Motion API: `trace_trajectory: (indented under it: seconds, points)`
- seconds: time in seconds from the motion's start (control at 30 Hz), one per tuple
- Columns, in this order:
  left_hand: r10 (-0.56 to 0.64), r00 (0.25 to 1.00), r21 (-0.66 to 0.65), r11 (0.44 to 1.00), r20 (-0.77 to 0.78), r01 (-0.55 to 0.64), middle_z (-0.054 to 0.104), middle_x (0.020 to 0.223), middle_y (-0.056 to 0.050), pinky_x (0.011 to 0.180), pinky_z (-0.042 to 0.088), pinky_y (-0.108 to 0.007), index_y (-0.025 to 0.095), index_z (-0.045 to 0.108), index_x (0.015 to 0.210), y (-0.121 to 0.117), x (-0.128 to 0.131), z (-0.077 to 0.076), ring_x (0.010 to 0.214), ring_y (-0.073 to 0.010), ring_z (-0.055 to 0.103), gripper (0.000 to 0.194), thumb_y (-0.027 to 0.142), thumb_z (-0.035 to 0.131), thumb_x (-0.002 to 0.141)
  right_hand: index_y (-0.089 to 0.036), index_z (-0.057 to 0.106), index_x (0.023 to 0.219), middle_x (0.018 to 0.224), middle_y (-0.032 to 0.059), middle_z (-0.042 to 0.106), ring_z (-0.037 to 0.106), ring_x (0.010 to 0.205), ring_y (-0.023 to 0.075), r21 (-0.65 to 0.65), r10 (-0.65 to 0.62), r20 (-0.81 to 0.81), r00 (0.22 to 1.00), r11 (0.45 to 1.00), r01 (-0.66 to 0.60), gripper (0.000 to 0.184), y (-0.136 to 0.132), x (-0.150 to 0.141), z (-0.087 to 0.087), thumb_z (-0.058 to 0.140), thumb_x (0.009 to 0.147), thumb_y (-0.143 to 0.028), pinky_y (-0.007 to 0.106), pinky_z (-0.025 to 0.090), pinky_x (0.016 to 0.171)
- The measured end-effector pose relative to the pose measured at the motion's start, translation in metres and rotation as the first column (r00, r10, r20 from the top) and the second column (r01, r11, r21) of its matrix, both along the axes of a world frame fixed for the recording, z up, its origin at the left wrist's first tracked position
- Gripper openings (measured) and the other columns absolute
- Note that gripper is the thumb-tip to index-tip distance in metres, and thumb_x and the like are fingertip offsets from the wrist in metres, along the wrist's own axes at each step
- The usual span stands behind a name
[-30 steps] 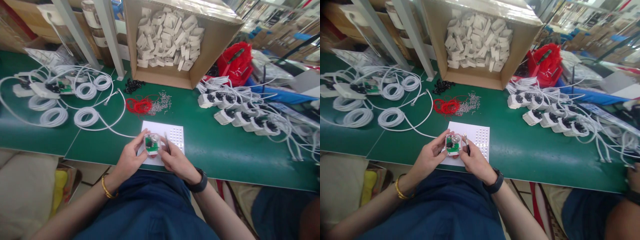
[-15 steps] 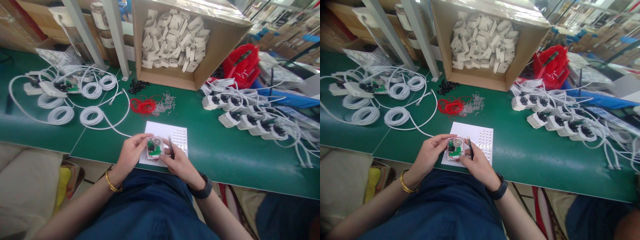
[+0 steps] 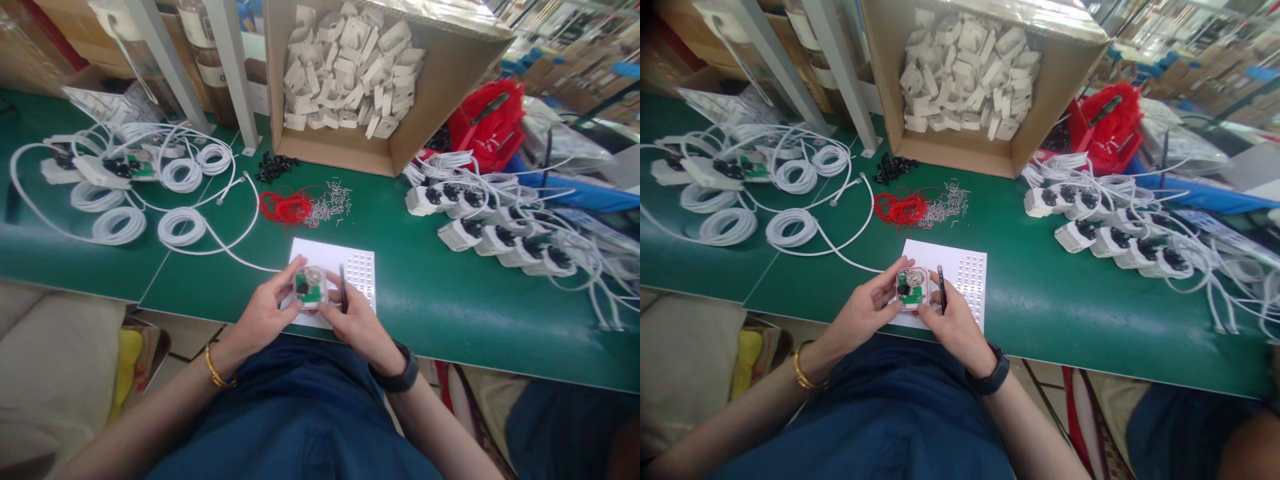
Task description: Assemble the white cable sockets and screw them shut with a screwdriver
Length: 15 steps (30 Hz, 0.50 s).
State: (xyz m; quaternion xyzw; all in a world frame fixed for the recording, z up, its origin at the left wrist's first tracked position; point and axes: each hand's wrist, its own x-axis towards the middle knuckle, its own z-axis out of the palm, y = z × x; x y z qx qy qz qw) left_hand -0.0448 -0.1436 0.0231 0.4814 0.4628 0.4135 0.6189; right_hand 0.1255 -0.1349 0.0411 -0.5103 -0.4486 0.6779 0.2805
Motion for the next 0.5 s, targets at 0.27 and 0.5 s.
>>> trace_trajectory:
  seconds: [0.27,0.5]
  points:
    - [0.004,0.998,0.044,0.999,-0.069,-0.001,0.026,0.149,-0.011,0.11,0.03,-0.041,0.019,0.021,0.144,-0.003,0.006,-0.001,0.133,-0.0256,0.033,0.073,0.02,0.059,0.081,-0.017,0.04,0.13,0.11,0.0086,0.062,0.061,0.094,0.0194,0.014,-0.088,-0.096,0.991,0.996,0.09,0.067,0.0,-0.004,-0.007,0.068,0.07,-0.028,0.033,0.049,0.082]
    - [-0.038,0.994,0.074,0.996,-0.106,0.046,0.03,0.148,-0.01,0.107,0.036,-0.041,0.022,0.021,0.144,0.002,0.004,-0.003,0.13,-0.0256,0.038,0.068,0.021,0.054,0.084,-0.022,0.039,0.135,0.078,0.0006,0.059,0.042,0.049,0.0069,-0.055,-0.009,-0.159,0.987,0.998,0.0,0.062,0.003,0.008,-0.002,0.06,0.077,-0.031,0.018,0.033,0.041]
